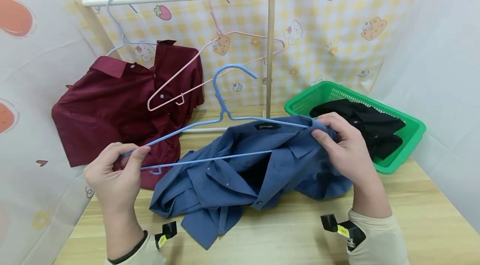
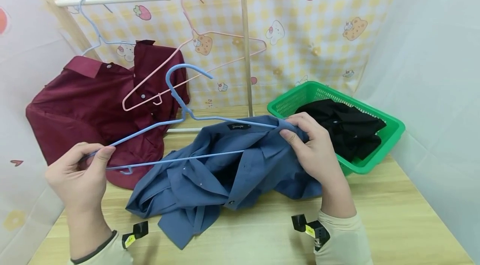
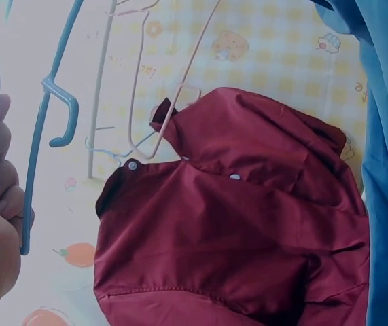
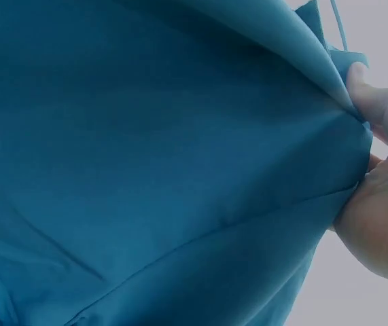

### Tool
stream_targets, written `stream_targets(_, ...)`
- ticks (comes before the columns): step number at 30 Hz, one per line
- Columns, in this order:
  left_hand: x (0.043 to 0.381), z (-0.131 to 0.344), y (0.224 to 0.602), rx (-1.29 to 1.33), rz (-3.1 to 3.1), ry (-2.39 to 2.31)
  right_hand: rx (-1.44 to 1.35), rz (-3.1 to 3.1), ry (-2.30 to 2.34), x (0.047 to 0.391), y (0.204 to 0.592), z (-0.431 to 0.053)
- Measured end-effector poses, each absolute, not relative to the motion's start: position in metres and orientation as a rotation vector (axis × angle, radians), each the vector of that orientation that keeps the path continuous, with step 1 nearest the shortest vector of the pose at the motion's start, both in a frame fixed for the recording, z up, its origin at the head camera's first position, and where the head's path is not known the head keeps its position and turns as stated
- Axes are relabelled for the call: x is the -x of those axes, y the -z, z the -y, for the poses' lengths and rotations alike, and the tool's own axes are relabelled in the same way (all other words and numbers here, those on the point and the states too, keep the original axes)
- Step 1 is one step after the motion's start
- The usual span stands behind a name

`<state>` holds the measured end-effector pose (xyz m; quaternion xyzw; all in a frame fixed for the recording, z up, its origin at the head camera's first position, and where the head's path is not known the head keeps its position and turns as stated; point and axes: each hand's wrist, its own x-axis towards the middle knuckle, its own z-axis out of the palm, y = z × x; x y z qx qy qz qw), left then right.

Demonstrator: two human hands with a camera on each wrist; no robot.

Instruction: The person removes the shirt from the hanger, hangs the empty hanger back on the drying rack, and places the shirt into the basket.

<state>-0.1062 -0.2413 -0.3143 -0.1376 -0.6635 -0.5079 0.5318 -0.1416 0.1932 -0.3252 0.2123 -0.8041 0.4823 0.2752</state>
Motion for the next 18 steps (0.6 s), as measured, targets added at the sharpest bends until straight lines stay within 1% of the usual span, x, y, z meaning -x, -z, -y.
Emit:
stream_targets(8, 0.103, 0.245, 0.312, 0.282, 1.501, 1.248, -0.460, 2.019, -1.631, 0.142, 0.331, -0.193)
stream_targets(14, 0.100, 0.250, 0.309, 0.253, 1.451, 1.270, -0.349, 1.927, -1.797, 0.144, 0.335, -0.194)
stream_targets(18, 0.097, 0.254, 0.309, 0.210, 1.451, 1.259, -0.292, 1.773, -1.978, 0.146, 0.339, -0.196)
